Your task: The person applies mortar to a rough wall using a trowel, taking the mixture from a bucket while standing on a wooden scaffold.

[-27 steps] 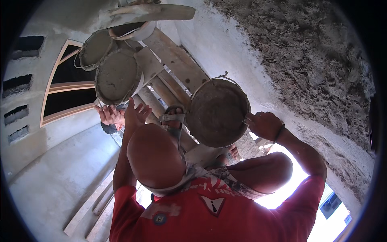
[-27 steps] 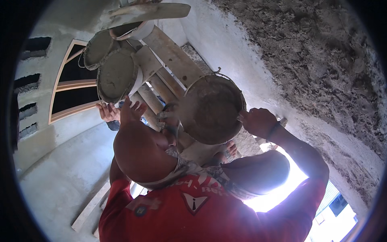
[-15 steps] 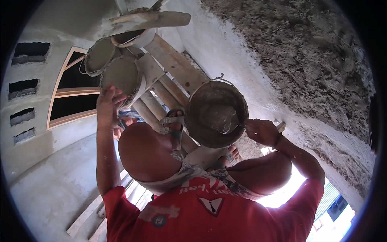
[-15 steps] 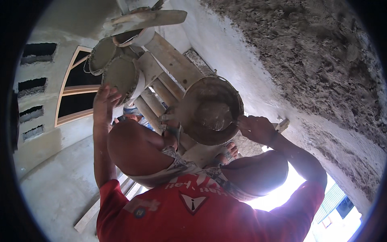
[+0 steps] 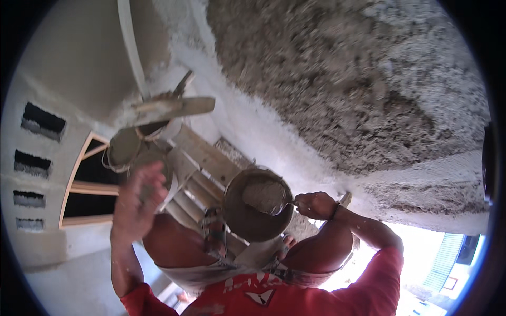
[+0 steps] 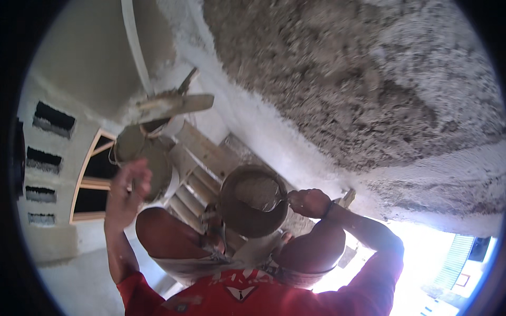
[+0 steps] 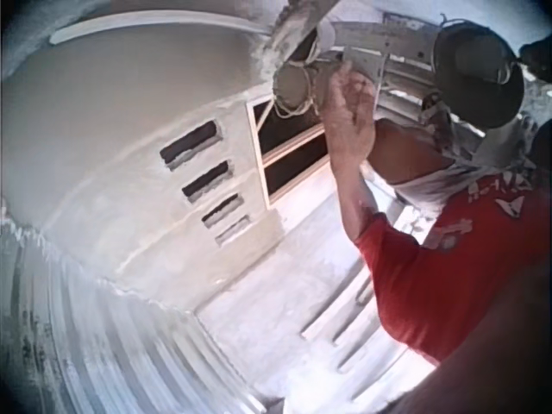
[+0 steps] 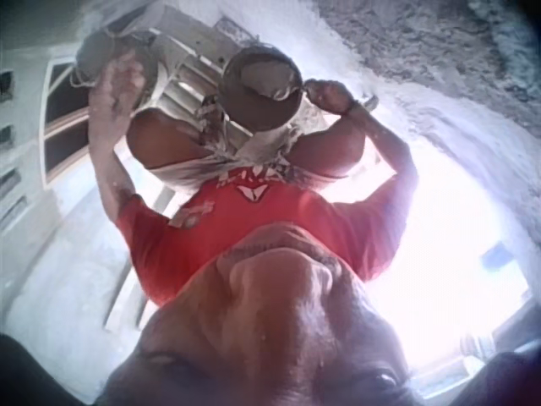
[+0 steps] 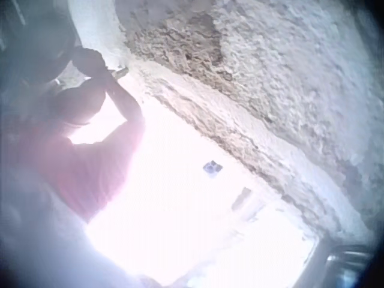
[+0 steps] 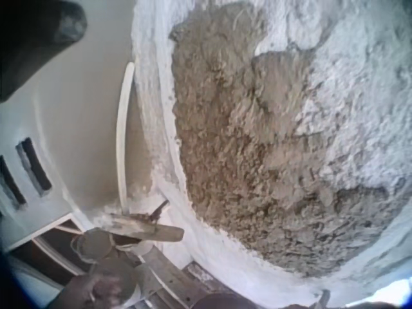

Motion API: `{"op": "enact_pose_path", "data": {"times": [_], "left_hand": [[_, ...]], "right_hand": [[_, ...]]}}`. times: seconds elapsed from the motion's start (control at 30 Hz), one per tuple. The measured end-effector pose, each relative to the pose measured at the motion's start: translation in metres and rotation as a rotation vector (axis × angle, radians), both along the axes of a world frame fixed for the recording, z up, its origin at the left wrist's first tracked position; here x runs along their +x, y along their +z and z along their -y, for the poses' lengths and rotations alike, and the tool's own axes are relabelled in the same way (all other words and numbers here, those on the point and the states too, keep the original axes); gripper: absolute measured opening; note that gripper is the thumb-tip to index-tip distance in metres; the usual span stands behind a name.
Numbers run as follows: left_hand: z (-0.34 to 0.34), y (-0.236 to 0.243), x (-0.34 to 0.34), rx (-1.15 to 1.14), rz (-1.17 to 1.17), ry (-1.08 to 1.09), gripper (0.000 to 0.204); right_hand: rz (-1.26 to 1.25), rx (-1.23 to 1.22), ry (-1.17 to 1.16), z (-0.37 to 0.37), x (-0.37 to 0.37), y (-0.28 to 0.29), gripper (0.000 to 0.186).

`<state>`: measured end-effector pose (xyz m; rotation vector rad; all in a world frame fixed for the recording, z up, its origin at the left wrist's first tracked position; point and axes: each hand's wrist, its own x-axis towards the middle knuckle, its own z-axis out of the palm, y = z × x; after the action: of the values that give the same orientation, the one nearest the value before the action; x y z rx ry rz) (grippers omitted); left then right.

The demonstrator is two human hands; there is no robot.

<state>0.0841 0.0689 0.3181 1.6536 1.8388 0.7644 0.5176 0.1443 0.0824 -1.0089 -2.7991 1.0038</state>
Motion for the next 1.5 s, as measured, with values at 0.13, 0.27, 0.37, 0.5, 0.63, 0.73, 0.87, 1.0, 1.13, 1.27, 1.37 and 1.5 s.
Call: {"op": "enact_pose_path", "data": {"times": [0.13, 0.27, 0.37, 0.5, 0.63, 0.73, 0.87, 1.0, 1.13, 1.27, 1.37, 1.5], "left_hand": [[-0.011, 0.014, 0.036, 0.003, -0.21, -0.415, 0.042], [-0.03, -0.02, 0.05, 0.016, -0.108, -0.457, 0.04], [-0.043, -0.055, 0.04, -0.013, -0.085, -0.422, 0.039], [-0.047, -0.069, 0.03, -0.083, 0.046, -0.391, 0.038], [-0.046, -0.053, 0.034, -0.084, -0.125, -0.425, 0.037], [-0.042, -0.052, 0.025, -0.12, -0.205, -0.41, 0.036], [-0.04, -0.061, 0.03, -0.182, -0.107, -0.408, 0.036], [-0.025, -0.049, 0.023, -0.26, -0.163, -0.391, 0.037], [-0.027, -0.053, 0.021, -0.182, -0.174, -0.434, 0.038], [-0.033, -0.055, 0.032, -0.198, -0.165, -0.445, 0.039], [-0.039, -0.059, 0.036, -0.224, -0.192, -0.485, 0.039], [-0.041, -0.061, 0.042, -0.181, -0.22, -0.508, 0.038]], "right_hand": [[-0.048, -0.023, -0.136, -0.027, 0.013, 0.059, 0.039], [-0.047, 0.032, -0.277, -0.043, 0.018, 0.157, 0.046], [-0.026, 0.056, -0.346, -0.047, 0.023, 0.211, 0.045], [-0.14, 0.083, -0.189, -0.038, 0.017, 0.284, 0.039], [-0.333, 0.008, -0.018, -0.04, 0.011, 0.309, 0.035], [-0.413, -0.215, -0.03, -0.054, 0.007, 0.265, 0.038], [-0.341, -0.117, -0.405, -0.132, 0.059, 0.22, 0.025], [-0.613, 0.344, -0.609, -0.126, 0.09, 0.278, 0.024], [-0.609, 0.361, -0.596, -0.089, 0.071, 0.276, 0.022], [-0.181, 0.233, -0.447, -0.072, 0.044, 0.148, 0.017], [-0.183, 0.214, -0.552, -0.082, 0.012, 0.07, 0.027], [-0.307, 0.354, -0.634, -0.134, 0.0, 0.035, 0.031]]}}
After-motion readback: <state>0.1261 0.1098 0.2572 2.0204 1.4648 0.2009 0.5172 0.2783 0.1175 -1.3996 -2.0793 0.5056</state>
